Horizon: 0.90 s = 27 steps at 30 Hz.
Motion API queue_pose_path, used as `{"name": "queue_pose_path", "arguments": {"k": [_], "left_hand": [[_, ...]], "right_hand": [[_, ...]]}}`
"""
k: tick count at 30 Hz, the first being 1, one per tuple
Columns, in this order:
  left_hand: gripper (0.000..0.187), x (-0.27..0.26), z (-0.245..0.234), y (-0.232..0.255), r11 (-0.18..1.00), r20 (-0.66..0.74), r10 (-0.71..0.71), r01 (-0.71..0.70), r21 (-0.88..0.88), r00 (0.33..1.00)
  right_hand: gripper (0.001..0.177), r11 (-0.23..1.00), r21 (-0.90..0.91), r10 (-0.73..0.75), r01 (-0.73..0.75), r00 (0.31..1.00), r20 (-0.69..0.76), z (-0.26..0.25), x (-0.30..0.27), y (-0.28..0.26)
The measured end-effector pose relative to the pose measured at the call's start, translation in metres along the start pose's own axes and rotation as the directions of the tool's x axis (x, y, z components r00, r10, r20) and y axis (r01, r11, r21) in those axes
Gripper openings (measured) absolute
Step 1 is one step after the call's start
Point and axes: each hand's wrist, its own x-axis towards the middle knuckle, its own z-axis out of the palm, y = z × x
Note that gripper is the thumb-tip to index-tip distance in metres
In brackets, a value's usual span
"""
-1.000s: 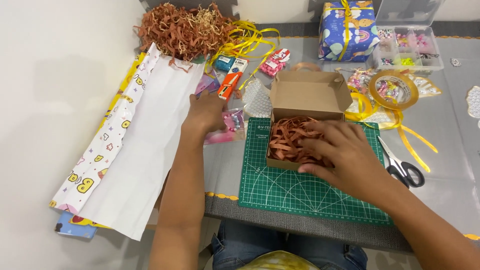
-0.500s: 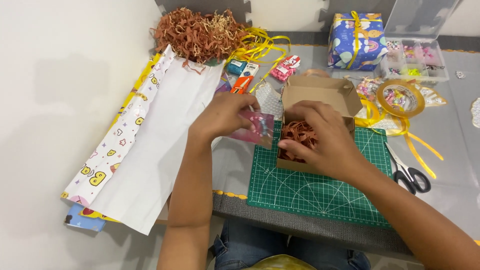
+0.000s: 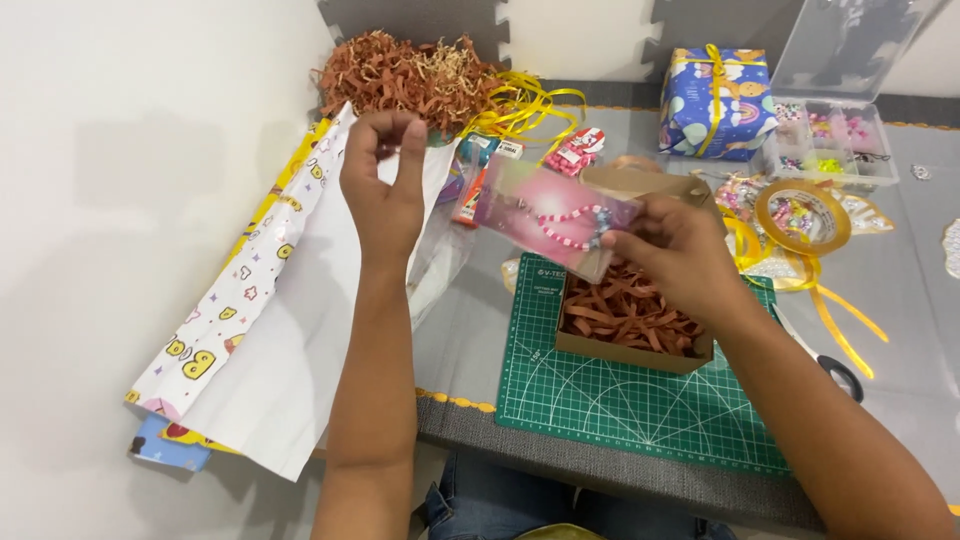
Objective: Assembling a small cardboard box and filling it with shredded paper and a small gift item.
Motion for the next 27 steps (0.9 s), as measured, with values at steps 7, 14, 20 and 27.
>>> {"name": "queue_pose_path", "arguments": {"k": [7,14,20,27], "left_hand": [[0.088,-0.030,0.055,-0.048,0.846,0.330,-0.382,0.470,-0.251,0.863],[0.027,-0.047,0.089,-0.063,0.578,0.308,-0.556,0.625,-0.525,0.772],[0.022,-0.044,0.069,-0.025,0.586,0.461,-0.412,0.616,-0.526,0.786],[0.031,-0.064,0.070,0.030,0.711,0.635,-0.257,0.588,-0.387,0.729]], "right_hand": [[0.025,0.947,0.319,0.056,-0.021,0.993,-0.102,-0.012,0.000,0.007],[0.030,0.951,0.304,0.078,-0.052,0.994,-0.075,-0.015,-0.010,-0.019],[0.046,0.984,0.179,-0.018,0.015,1.000,0.016,-0.029,-0.020,-0.035],[0.047,0.964,0.254,-0.090,0.076,0.995,0.042,-0.018,-0.030,-0.055]]}}
